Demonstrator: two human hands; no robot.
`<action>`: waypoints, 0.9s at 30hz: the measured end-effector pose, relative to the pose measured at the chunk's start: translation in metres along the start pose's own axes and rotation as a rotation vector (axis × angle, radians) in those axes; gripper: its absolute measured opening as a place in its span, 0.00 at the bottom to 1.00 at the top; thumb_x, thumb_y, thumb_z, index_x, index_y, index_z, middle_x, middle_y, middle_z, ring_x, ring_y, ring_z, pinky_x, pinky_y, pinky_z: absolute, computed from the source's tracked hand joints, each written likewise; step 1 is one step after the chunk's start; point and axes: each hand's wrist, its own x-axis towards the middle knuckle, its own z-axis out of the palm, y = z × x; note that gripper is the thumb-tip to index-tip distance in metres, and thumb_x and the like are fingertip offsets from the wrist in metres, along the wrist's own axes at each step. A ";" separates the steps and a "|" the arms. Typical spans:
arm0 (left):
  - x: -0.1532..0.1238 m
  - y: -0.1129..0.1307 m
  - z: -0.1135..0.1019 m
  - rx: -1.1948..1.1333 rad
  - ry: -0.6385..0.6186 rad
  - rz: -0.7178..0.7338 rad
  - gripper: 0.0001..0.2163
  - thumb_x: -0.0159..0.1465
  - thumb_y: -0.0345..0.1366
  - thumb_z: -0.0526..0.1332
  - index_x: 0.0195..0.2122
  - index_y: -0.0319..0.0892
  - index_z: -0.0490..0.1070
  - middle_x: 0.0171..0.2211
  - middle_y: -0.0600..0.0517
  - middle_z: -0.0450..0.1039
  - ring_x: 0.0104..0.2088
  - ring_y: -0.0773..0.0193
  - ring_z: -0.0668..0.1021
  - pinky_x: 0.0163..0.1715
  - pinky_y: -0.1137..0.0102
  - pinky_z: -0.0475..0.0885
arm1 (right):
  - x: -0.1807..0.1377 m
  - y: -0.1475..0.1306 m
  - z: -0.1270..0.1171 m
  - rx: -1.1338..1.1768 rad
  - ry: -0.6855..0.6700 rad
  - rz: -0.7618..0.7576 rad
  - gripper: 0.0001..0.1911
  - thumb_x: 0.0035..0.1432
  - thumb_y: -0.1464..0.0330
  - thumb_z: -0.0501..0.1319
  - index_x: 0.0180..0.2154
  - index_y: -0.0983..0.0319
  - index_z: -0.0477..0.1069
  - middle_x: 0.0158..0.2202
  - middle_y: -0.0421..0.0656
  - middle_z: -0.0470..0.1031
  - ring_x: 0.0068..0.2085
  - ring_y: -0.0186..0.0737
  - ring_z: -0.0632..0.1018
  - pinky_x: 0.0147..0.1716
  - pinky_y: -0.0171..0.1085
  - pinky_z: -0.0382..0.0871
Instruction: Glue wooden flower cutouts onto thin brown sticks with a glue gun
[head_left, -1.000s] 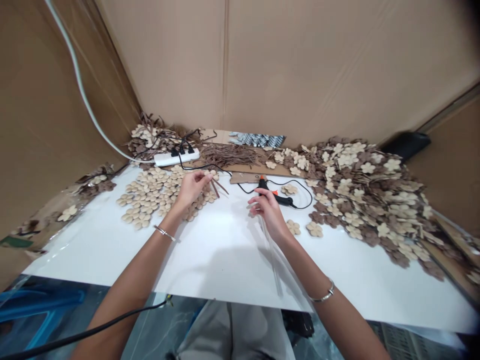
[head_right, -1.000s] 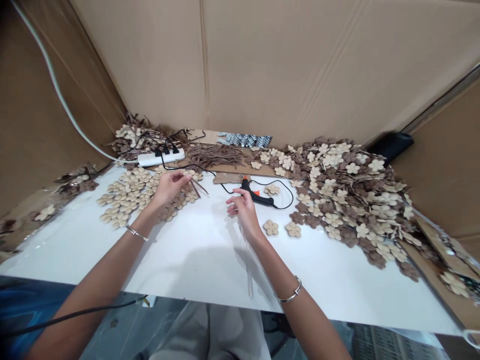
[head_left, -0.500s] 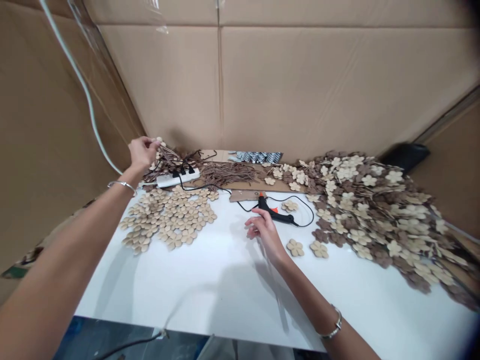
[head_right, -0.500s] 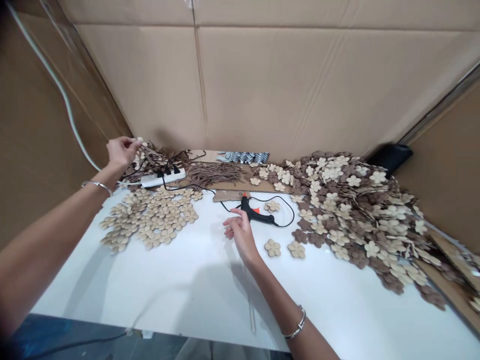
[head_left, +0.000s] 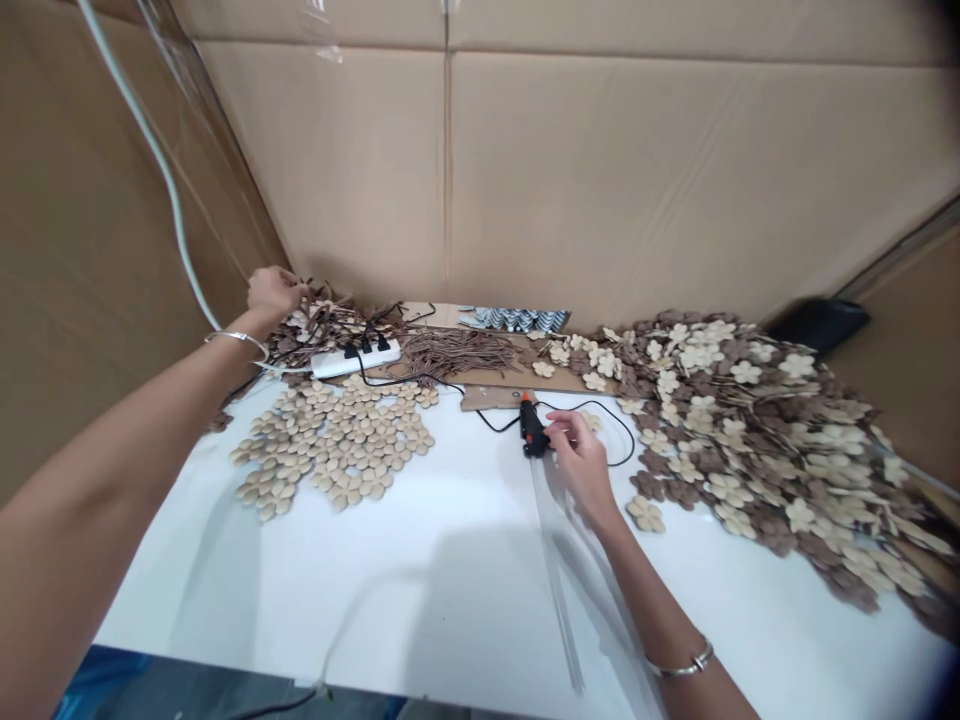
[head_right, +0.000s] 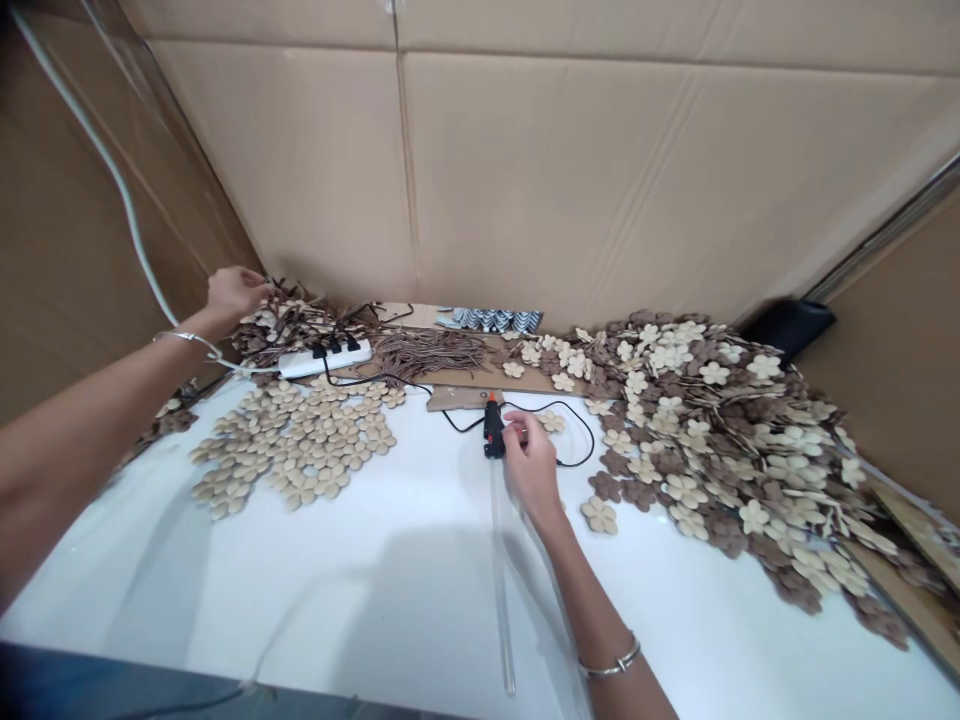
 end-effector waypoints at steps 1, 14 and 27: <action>-0.012 0.006 -0.001 0.027 0.021 0.001 0.05 0.57 0.25 0.68 0.28 0.31 0.72 0.18 0.60 0.63 0.27 0.71 0.62 0.36 0.75 0.62 | 0.003 0.003 -0.005 -0.151 0.008 -0.074 0.12 0.57 0.67 0.53 0.42 0.60 0.70 0.38 0.46 0.74 0.37 0.44 0.72 0.39 0.43 0.66; -0.282 0.031 0.047 0.303 -0.506 0.840 0.14 0.70 0.39 0.51 0.42 0.41 0.76 0.40 0.42 0.77 0.42 0.54 0.77 0.45 0.60 0.68 | 0.006 0.020 -0.014 -0.965 -0.155 -0.262 0.29 0.50 0.76 0.54 0.55 0.60 0.69 0.49 0.53 0.72 0.50 0.56 0.63 0.47 0.50 0.55; -0.316 0.070 0.093 0.326 -0.439 0.801 0.10 0.69 0.36 0.54 0.42 0.41 0.74 0.39 0.44 0.76 0.42 0.54 0.75 0.40 0.62 0.67 | 0.016 0.018 -0.019 -0.644 -0.034 -0.272 0.21 0.53 0.69 0.56 0.49 0.61 0.71 0.47 0.50 0.75 0.48 0.53 0.67 0.47 0.46 0.58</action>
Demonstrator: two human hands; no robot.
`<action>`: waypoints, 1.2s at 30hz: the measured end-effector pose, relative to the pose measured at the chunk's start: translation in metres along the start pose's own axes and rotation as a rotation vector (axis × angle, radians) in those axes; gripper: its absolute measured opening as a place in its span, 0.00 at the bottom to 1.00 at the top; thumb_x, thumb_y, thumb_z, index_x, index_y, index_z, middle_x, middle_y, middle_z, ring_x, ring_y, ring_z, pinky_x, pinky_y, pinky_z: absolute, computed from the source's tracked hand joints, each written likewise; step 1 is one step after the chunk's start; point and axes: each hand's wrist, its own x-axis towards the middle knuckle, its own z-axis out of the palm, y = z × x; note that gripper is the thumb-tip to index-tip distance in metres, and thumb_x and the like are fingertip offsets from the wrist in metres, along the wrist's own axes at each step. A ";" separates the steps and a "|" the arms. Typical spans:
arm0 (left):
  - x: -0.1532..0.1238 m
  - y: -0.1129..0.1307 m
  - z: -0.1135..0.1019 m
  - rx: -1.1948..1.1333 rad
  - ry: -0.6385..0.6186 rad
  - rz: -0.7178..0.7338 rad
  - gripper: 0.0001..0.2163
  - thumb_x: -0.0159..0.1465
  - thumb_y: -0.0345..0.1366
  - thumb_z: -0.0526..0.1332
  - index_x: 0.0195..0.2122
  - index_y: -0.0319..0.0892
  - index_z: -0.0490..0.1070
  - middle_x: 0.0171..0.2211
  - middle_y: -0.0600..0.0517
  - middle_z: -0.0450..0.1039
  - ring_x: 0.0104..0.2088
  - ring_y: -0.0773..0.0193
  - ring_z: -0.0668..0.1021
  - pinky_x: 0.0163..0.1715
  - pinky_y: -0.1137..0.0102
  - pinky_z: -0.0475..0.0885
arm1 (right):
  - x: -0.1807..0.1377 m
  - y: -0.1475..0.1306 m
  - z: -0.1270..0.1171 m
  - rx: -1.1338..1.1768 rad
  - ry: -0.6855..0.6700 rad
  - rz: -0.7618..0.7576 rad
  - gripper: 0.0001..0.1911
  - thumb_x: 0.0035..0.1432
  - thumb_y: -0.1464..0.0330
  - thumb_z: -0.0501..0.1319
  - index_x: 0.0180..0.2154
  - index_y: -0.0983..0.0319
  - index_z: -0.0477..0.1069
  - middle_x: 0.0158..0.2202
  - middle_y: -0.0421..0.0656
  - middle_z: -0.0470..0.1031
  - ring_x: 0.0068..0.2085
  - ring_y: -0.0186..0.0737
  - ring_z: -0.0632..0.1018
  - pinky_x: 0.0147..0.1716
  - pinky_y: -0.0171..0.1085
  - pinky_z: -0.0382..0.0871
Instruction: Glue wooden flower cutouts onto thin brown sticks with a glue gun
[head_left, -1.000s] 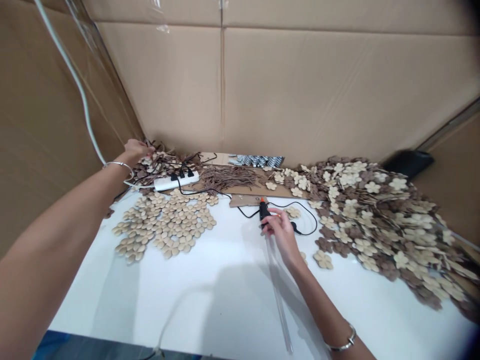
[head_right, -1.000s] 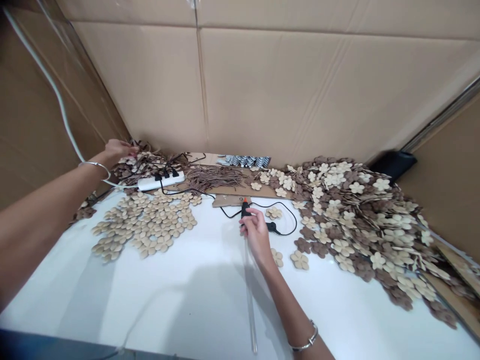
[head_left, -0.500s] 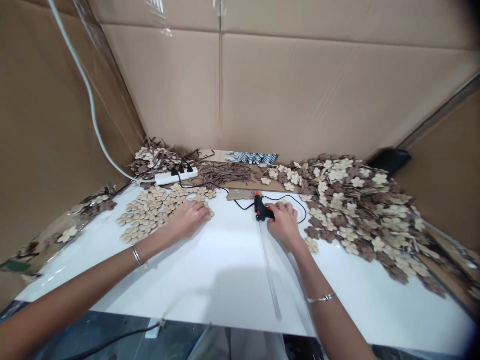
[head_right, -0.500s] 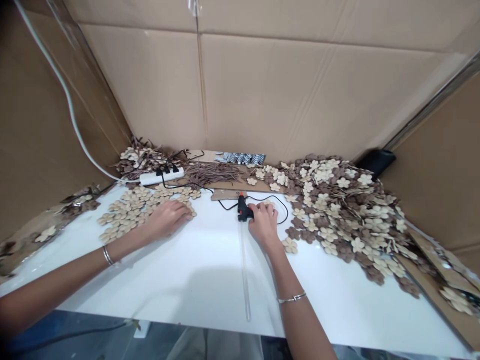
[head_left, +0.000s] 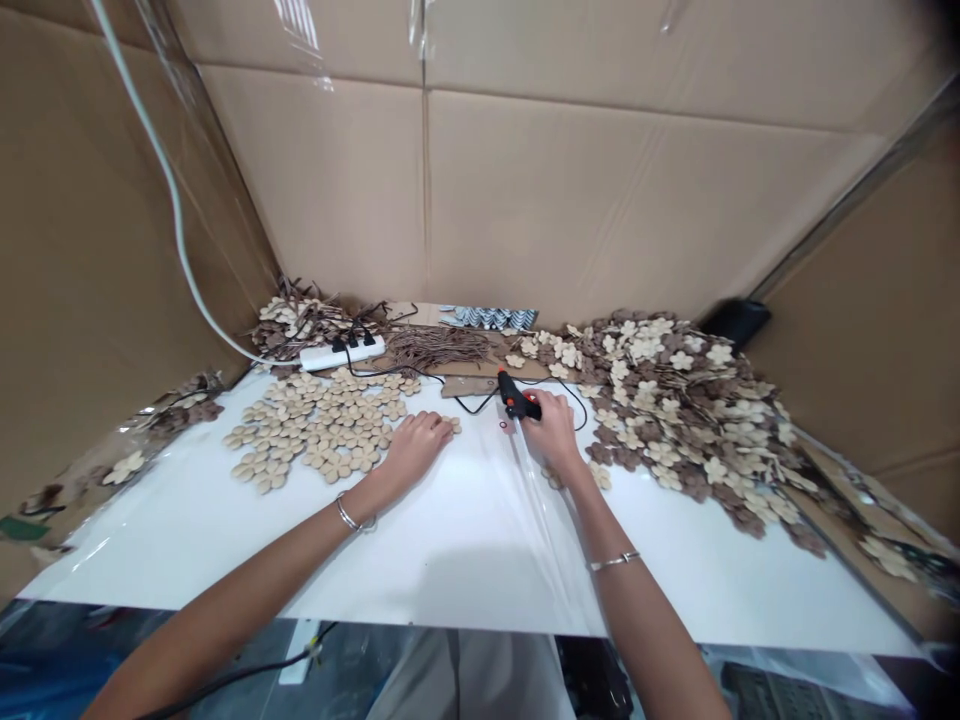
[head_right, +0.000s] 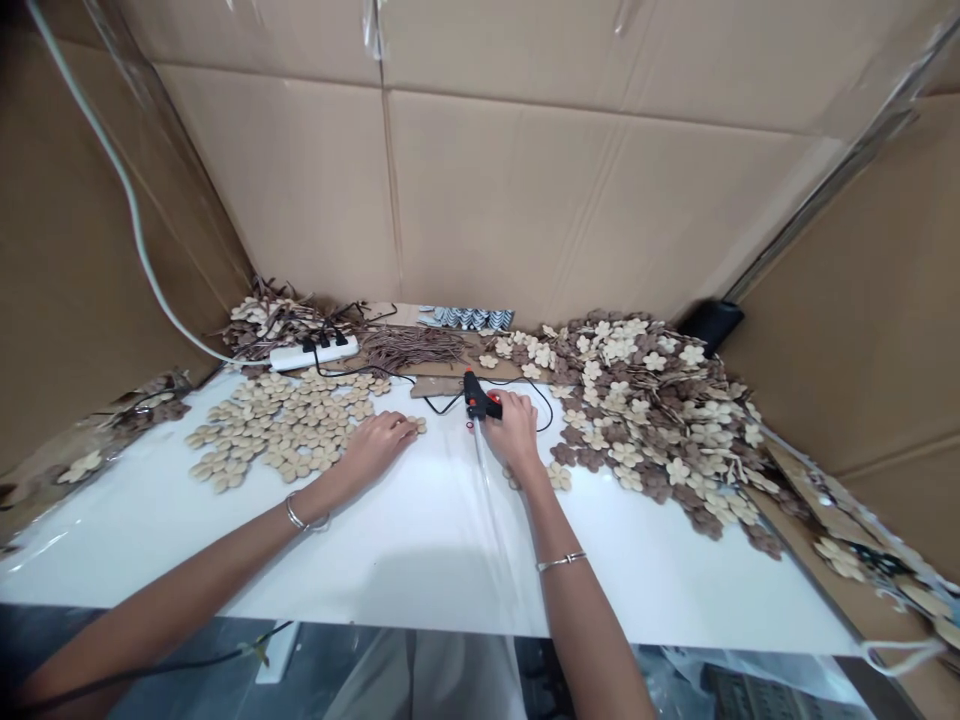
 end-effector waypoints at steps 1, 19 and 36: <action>0.002 0.000 0.002 -0.005 0.006 -0.010 0.10 0.69 0.36 0.54 0.42 0.41 0.74 0.40 0.44 0.76 0.42 0.54 0.75 0.41 0.62 0.67 | 0.001 0.000 -0.001 0.046 0.003 -0.003 0.21 0.53 0.68 0.55 0.49 0.62 0.71 0.47 0.51 0.75 0.47 0.52 0.67 0.48 0.46 0.59; -0.018 -0.014 -0.007 -0.134 -0.122 0.158 0.20 0.71 0.46 0.48 0.62 0.50 0.63 0.64 0.47 0.61 0.59 0.52 0.68 0.55 0.56 0.65 | -0.009 -0.014 -0.003 0.451 -0.408 0.245 0.22 0.47 0.54 0.66 0.40 0.61 0.79 0.33 0.41 0.79 0.34 0.41 0.76 0.32 0.35 0.68; -0.019 -0.014 -0.007 -0.125 -0.118 0.184 0.20 0.72 0.44 0.47 0.63 0.50 0.63 0.65 0.47 0.59 0.58 0.53 0.67 0.54 0.58 0.64 | -0.009 -0.021 0.012 0.079 -0.389 0.215 0.18 0.49 0.51 0.63 0.30 0.59 0.77 0.32 0.43 0.81 0.38 0.46 0.80 0.33 0.35 0.67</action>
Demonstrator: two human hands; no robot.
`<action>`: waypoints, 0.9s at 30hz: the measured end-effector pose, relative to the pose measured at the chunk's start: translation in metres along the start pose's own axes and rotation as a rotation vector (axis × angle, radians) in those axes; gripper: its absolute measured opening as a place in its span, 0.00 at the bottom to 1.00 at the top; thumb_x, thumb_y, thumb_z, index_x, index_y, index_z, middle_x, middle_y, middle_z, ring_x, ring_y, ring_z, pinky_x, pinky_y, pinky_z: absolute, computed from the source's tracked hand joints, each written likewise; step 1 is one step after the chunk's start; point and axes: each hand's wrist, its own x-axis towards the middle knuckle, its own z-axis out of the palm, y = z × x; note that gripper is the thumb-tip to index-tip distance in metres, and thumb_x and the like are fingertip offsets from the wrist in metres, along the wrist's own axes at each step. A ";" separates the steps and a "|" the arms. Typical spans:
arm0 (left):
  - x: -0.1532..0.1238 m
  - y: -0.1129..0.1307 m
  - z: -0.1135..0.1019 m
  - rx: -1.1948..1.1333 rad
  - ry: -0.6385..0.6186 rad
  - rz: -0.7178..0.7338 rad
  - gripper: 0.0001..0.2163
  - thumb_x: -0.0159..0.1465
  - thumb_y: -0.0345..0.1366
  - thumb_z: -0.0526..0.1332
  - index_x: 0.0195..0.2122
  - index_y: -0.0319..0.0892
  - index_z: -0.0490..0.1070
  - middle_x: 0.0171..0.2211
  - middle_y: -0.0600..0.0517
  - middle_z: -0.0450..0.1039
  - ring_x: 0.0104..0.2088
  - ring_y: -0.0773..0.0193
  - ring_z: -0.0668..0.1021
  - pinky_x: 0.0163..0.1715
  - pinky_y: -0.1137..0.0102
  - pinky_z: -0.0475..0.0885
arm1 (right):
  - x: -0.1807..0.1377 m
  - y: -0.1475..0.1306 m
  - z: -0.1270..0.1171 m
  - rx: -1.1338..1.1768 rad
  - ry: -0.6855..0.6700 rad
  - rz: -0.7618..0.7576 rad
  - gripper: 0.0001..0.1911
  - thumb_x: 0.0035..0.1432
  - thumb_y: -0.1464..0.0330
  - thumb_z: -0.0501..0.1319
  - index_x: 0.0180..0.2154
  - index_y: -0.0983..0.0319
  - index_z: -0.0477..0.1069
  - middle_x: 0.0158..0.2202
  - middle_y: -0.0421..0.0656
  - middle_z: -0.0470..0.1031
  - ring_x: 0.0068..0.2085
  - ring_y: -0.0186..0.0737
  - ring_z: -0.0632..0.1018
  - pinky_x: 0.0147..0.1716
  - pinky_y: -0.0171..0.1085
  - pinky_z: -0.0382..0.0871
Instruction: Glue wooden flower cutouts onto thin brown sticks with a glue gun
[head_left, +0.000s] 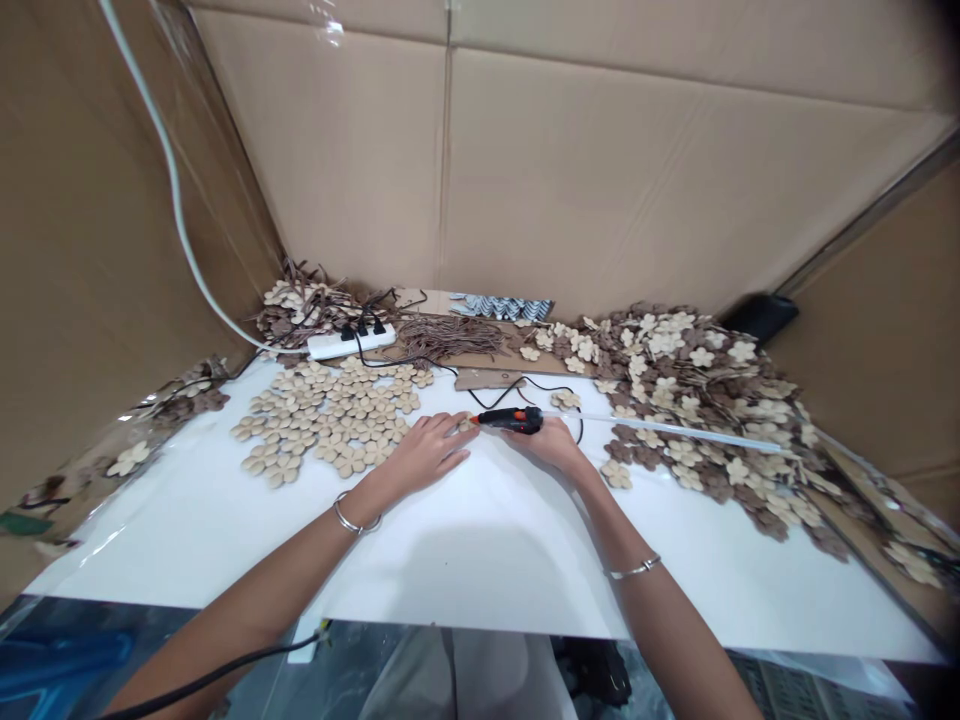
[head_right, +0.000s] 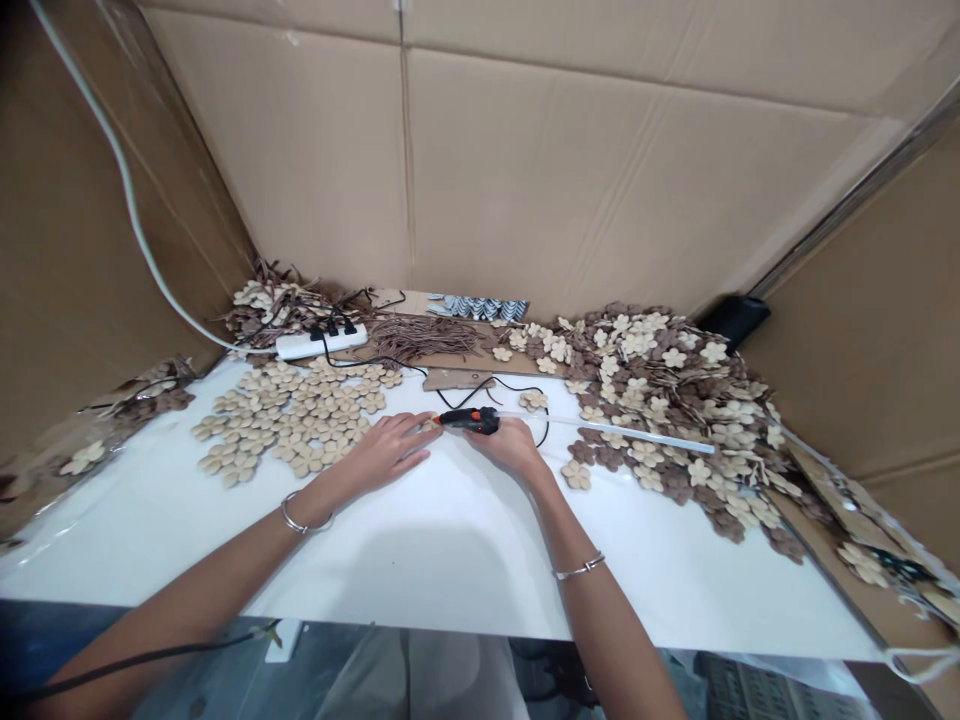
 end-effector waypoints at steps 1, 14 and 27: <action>0.000 0.000 0.000 -0.001 -0.002 -0.001 0.20 0.72 0.44 0.47 0.63 0.50 0.63 0.65 0.47 0.59 0.58 0.52 0.67 0.54 0.58 0.64 | 0.000 0.000 0.000 -0.006 0.000 0.002 0.18 0.49 0.51 0.63 0.30 0.59 0.77 0.32 0.43 0.81 0.38 0.46 0.80 0.33 0.35 0.67; 0.000 0.000 0.000 -0.010 0.000 -0.006 0.20 0.71 0.44 0.47 0.62 0.50 0.63 0.65 0.47 0.59 0.59 0.51 0.66 0.55 0.57 0.63 | -0.001 -0.007 -0.002 -0.045 -0.020 0.018 0.15 0.50 0.55 0.63 0.32 0.59 0.78 0.35 0.45 0.81 0.39 0.47 0.80 0.36 0.36 0.68; -0.001 0.000 0.000 -0.014 0.014 -0.002 0.20 0.72 0.44 0.46 0.62 0.51 0.63 0.65 0.47 0.59 0.59 0.52 0.67 0.54 0.57 0.63 | 0.003 -0.001 -0.015 0.036 0.037 0.010 0.17 0.49 0.54 0.64 0.31 0.60 0.78 0.28 0.43 0.80 0.32 0.44 0.78 0.31 0.35 0.68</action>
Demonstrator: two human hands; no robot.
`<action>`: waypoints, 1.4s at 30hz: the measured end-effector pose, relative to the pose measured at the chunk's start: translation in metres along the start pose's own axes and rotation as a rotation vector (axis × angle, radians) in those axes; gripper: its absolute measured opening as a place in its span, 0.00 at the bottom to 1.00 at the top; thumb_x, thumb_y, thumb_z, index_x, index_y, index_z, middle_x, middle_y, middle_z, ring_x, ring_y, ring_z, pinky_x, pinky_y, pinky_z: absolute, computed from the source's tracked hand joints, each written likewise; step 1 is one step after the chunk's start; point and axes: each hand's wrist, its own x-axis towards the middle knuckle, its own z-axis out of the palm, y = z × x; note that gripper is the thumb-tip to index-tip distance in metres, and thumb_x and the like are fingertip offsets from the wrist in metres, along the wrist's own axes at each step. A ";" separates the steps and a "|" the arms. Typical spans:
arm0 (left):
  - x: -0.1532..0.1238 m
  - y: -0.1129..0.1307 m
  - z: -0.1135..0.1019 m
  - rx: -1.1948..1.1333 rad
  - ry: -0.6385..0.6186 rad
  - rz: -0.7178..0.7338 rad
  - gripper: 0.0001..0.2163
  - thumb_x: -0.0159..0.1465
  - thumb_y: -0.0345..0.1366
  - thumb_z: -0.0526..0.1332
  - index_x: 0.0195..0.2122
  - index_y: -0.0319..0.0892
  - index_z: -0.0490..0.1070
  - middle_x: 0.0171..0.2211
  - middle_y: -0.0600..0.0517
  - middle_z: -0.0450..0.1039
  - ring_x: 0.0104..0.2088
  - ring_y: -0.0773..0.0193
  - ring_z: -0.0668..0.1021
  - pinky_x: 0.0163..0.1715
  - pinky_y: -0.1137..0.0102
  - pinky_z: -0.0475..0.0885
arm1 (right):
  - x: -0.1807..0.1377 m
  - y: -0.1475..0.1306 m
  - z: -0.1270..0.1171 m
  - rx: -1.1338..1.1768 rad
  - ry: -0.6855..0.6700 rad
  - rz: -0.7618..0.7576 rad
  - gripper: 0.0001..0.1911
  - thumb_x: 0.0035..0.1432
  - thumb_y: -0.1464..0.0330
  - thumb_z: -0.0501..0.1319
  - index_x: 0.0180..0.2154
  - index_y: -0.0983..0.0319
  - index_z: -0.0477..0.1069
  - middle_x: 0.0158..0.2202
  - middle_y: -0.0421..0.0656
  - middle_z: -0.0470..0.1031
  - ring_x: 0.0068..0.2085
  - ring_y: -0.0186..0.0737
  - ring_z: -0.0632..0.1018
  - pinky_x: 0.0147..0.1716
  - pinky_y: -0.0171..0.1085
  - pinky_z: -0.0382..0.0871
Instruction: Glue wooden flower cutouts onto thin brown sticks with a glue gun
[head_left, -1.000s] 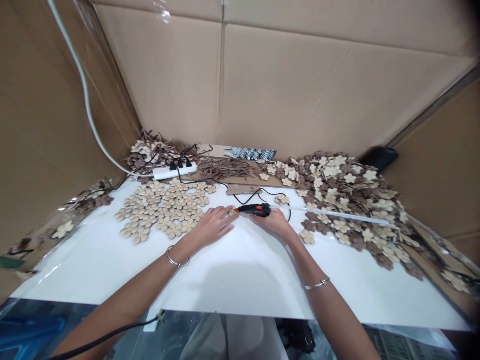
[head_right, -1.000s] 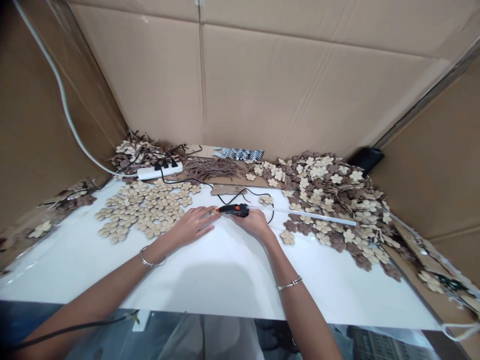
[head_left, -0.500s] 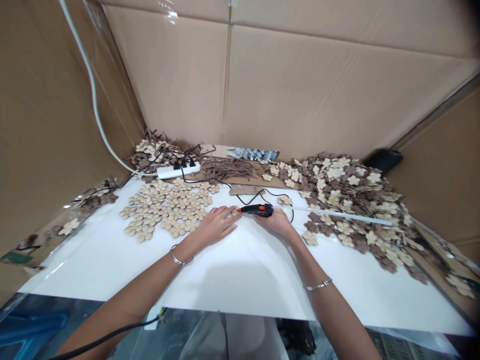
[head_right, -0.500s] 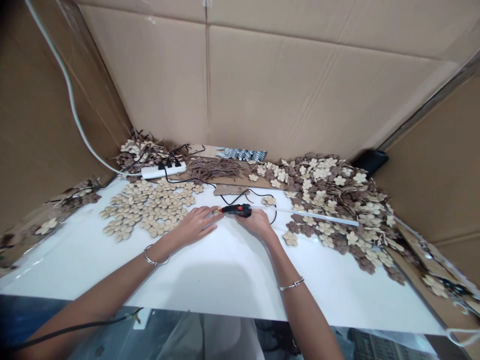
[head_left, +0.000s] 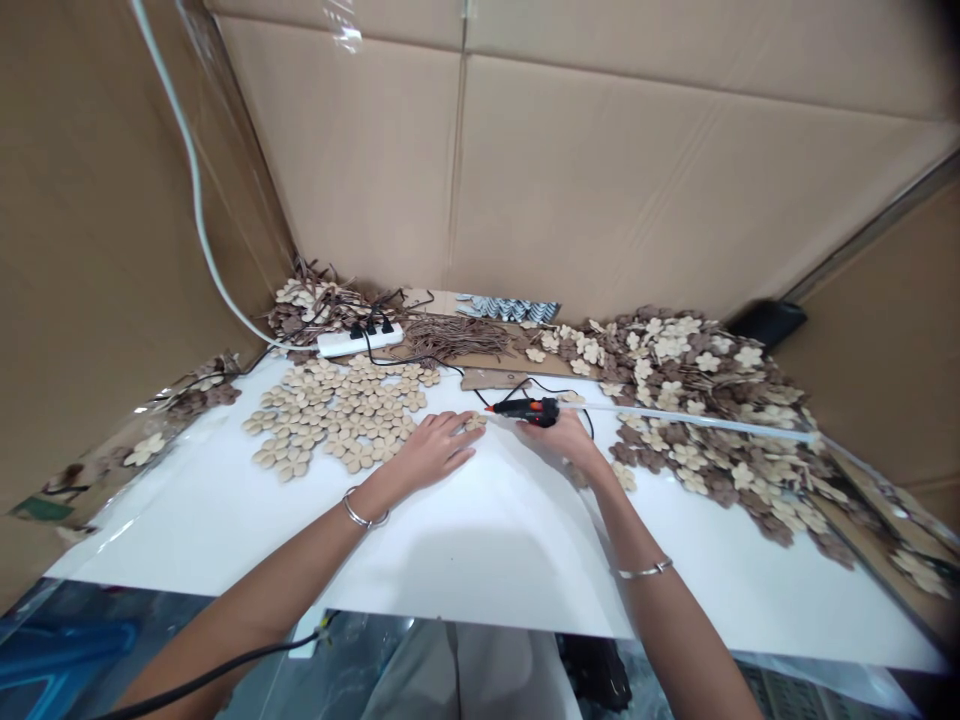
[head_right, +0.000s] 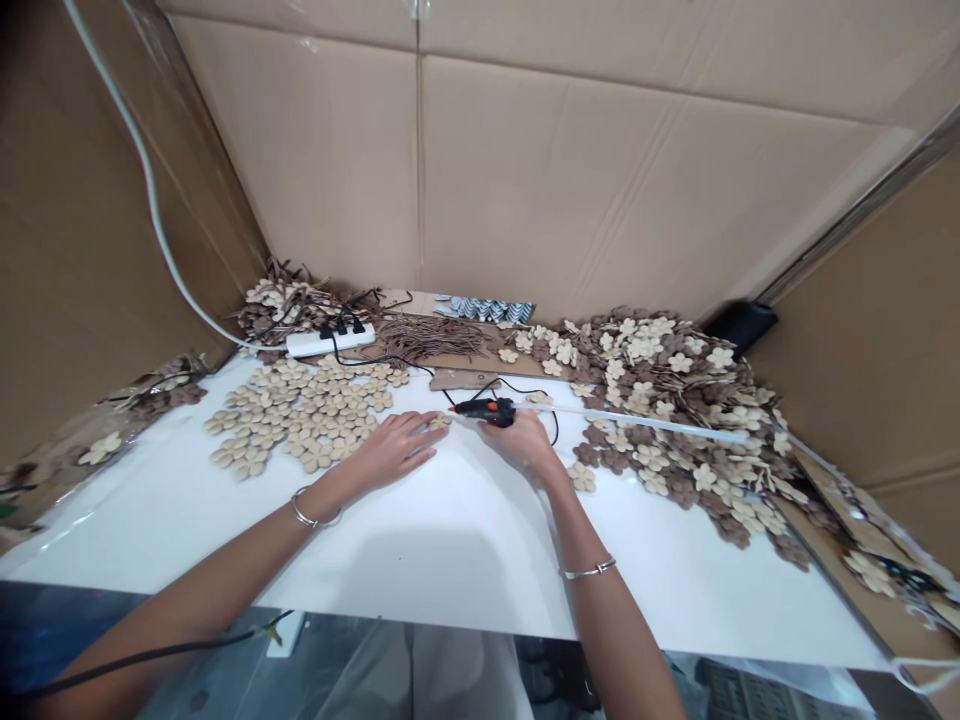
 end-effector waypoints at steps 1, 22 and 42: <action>0.000 0.000 0.000 -0.001 0.000 0.001 0.20 0.72 0.44 0.46 0.62 0.51 0.63 0.65 0.47 0.60 0.58 0.52 0.67 0.54 0.57 0.63 | 0.004 0.000 -0.002 0.006 0.025 0.009 0.17 0.49 0.54 0.63 0.29 0.61 0.78 0.27 0.43 0.79 0.31 0.43 0.78 0.30 0.35 0.67; -0.004 0.001 -0.014 -0.154 -0.082 -0.042 0.20 0.69 0.50 0.50 0.58 0.56 0.69 0.67 0.47 0.56 0.62 0.47 0.64 0.58 0.51 0.62 | 0.004 0.002 -0.009 -0.497 0.061 -0.179 0.15 0.58 0.68 0.54 0.47 0.61 0.68 0.48 0.51 0.74 0.43 0.49 0.76 0.36 0.39 0.61; 0.173 -0.097 -0.016 0.286 0.027 -0.366 0.07 0.63 0.30 0.57 0.38 0.37 0.75 0.44 0.37 0.73 0.51 0.48 0.69 0.49 0.58 0.60 | -0.012 0.002 -0.008 -0.239 0.497 -0.346 0.11 0.61 0.70 0.52 0.42 0.62 0.71 0.41 0.47 0.75 0.44 0.45 0.72 0.44 0.41 0.56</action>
